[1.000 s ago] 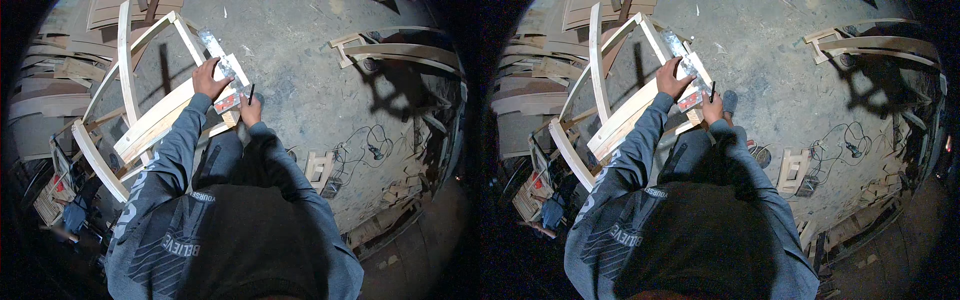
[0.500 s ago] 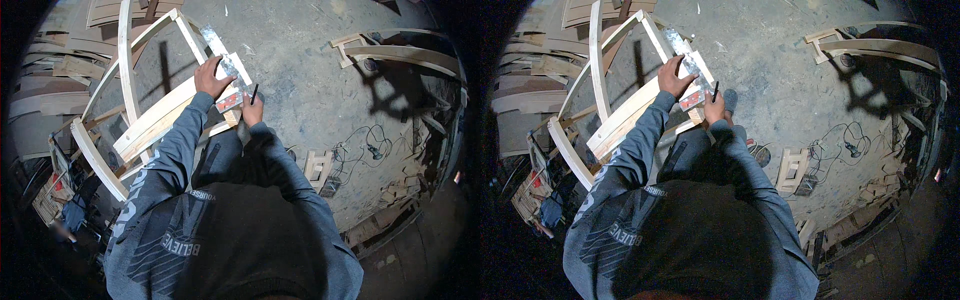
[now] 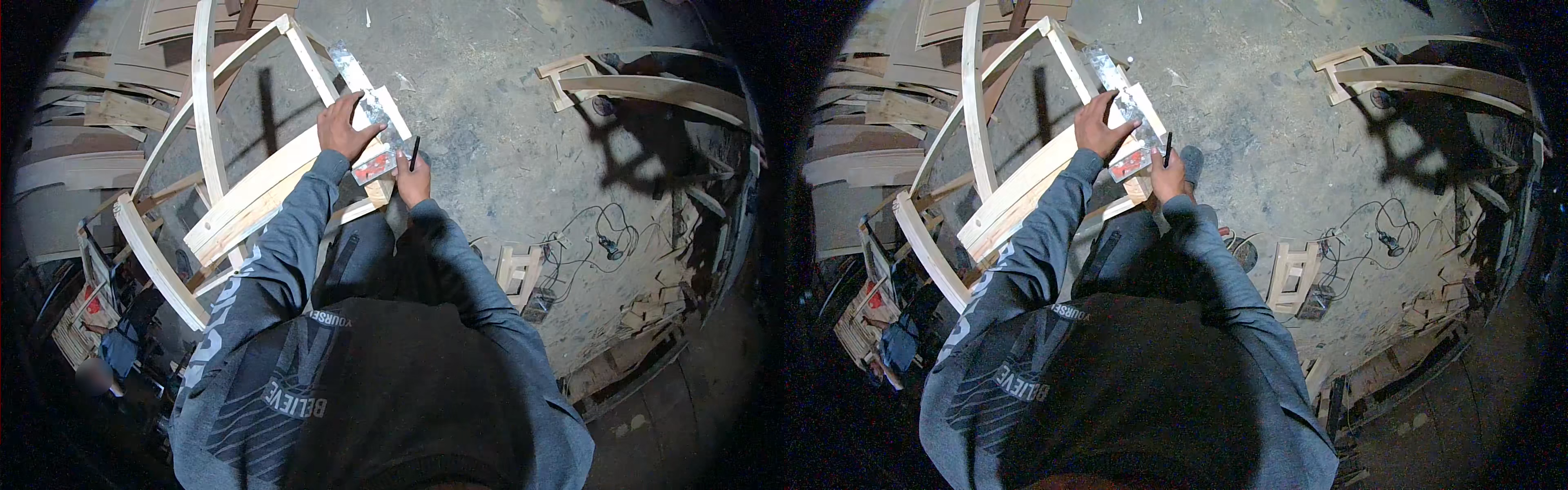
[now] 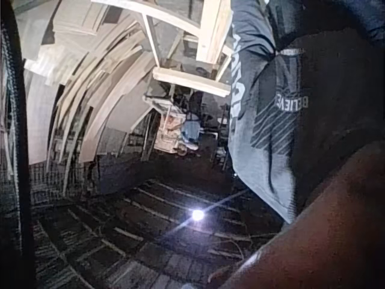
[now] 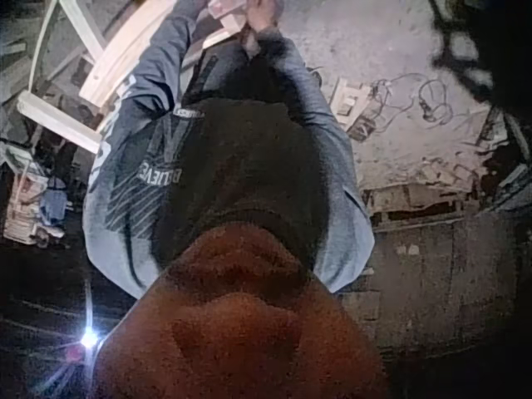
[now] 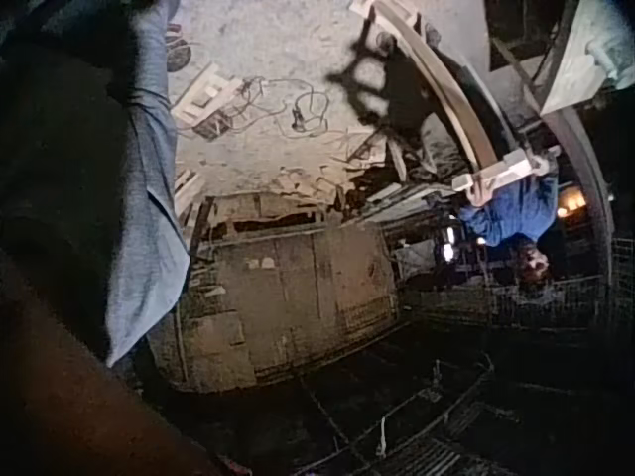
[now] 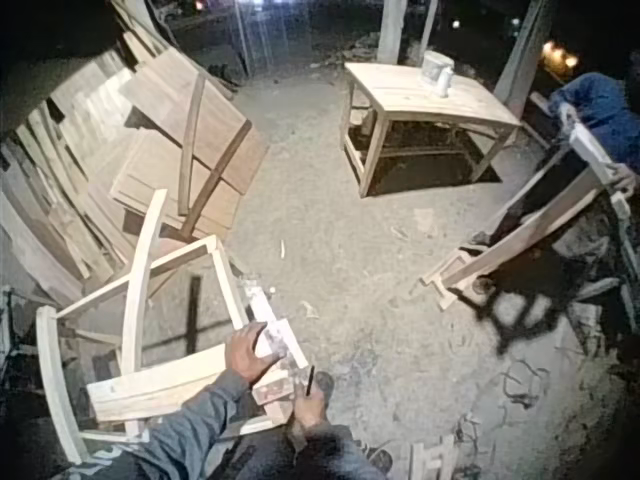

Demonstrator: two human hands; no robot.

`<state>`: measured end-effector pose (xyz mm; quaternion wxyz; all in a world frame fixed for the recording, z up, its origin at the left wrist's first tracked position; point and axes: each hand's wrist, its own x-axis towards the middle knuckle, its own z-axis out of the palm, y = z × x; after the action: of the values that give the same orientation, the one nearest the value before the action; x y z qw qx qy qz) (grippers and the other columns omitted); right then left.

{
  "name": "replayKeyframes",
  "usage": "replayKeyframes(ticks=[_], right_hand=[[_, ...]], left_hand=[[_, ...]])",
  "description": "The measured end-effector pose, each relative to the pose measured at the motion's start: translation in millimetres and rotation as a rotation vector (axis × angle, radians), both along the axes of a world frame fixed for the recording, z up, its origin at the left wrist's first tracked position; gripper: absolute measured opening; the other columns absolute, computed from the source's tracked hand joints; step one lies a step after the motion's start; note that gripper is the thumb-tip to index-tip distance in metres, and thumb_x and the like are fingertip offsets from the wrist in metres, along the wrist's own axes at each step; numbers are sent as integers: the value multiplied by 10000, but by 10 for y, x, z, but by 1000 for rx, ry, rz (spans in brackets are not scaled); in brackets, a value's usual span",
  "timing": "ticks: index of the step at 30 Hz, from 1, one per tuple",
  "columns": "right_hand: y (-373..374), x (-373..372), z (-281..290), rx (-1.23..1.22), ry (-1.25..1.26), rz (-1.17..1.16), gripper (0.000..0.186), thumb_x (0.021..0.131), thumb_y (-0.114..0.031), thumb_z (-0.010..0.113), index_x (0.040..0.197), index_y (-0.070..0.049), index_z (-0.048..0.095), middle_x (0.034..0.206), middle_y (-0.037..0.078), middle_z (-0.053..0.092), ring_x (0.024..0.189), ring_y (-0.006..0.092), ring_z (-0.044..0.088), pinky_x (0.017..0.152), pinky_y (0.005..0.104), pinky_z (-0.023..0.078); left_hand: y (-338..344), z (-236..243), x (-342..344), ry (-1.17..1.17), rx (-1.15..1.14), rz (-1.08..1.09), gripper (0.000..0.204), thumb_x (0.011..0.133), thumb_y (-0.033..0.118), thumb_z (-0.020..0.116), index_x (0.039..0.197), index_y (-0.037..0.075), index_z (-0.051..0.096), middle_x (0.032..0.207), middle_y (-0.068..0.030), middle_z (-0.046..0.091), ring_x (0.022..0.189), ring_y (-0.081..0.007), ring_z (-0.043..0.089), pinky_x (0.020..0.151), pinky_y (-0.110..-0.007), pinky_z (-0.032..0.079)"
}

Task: Measuring a piece of wood with a tape measure, marking it with a pencil, and using a drill to create a pilot hole.

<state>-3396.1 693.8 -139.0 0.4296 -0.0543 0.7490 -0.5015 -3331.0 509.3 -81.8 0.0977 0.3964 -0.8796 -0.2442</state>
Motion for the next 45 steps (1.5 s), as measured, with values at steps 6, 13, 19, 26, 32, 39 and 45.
replayKeyframes(ticks=[6, 13, 19, 26, 32, 39, 45], right_hand=[[-21, 3, 70, 12, -17, -5, 351, 1009, -297, 635, 1099, 41, 668, 805, 147, 717, 709, 227, 685, 680, 389, 523], [-15, 1, 89, 42, -19, 10, 323, 1009, -275, 640, 1081, 39, 655, 775, 126, 712, 679, 208, 676, 656, 365, 516], [-9, -35, 147, 15, -32, 7, 265, 1011, -243, 640, 1021, 21, 649, 690, 71, 684, 627, 166, 651, 604, 338, 488], [6, -60, 166, -34, 31, 59, 244, 1019, -227, 633, 1024, 16, 655, 701, 74, 688, 642, 167, 657, 618, 342, 494], [44, -136, 176, -10, -22, 82, 270, 1023, -251, 626, 1026, 17, 659, 786, 135, 706, 720, 229, 683, 674, 384, 506], [-53, -916, 622, -183, 771, 43, 229, 958, -226, 671, 974, 1, 698, 810, 205, 632, 763, 401, 627, 705, 482, 482], [-636, -1005, 879, -238, 678, 261, 153, 937, -156, 681, 998, -29, 740, 912, 155, 718, 833, 334, 692, 714, 402, 535]], left_hand=[[2, 23, 5, -35, -2, 7, 788, 702, 488, 873, 1354, 140, 603, 1330, -94, 634, 1237, -291, 588, 1068, -438, 387], [-5, 12, 4, 14, -16, -7, 786, 694, 482, 876, 1343, 130, 607, 1306, -96, 645, 1219, -293, 599, 1062, -432, 392], [7, 15, -1, 21, -10, -9, 787, 691, 472, 878, 1343, 126, 605, 1305, -96, 643, 1219, -295, 597, 1059, -430, 394], [10, 24, -2, 11, -31, -15, 776, 694, 466, 875, 1341, 132, 607, 1301, -93, 642, 1218, -298, 593, 1041, -429, 400], [9, 25, -18, -24, -12, -18, 786, 710, 476, 869, 1358, 133, 587, 1312, -104, 637, 1227, -310, 587, 1051, -446, 403], [12, 41, -2, -35, -25, -25, 795, 720, 481, 867, 1363, 122, 571, 1331, -129, 622, 1241, -329, 577, 1066, -463, 401], [21, 39, 52, -15, 2, -2, 794, 713, 495, 866, 1364, 137, 584, 1320, -100, 630, 1243, -294, 567, 1072, -456, 368]])
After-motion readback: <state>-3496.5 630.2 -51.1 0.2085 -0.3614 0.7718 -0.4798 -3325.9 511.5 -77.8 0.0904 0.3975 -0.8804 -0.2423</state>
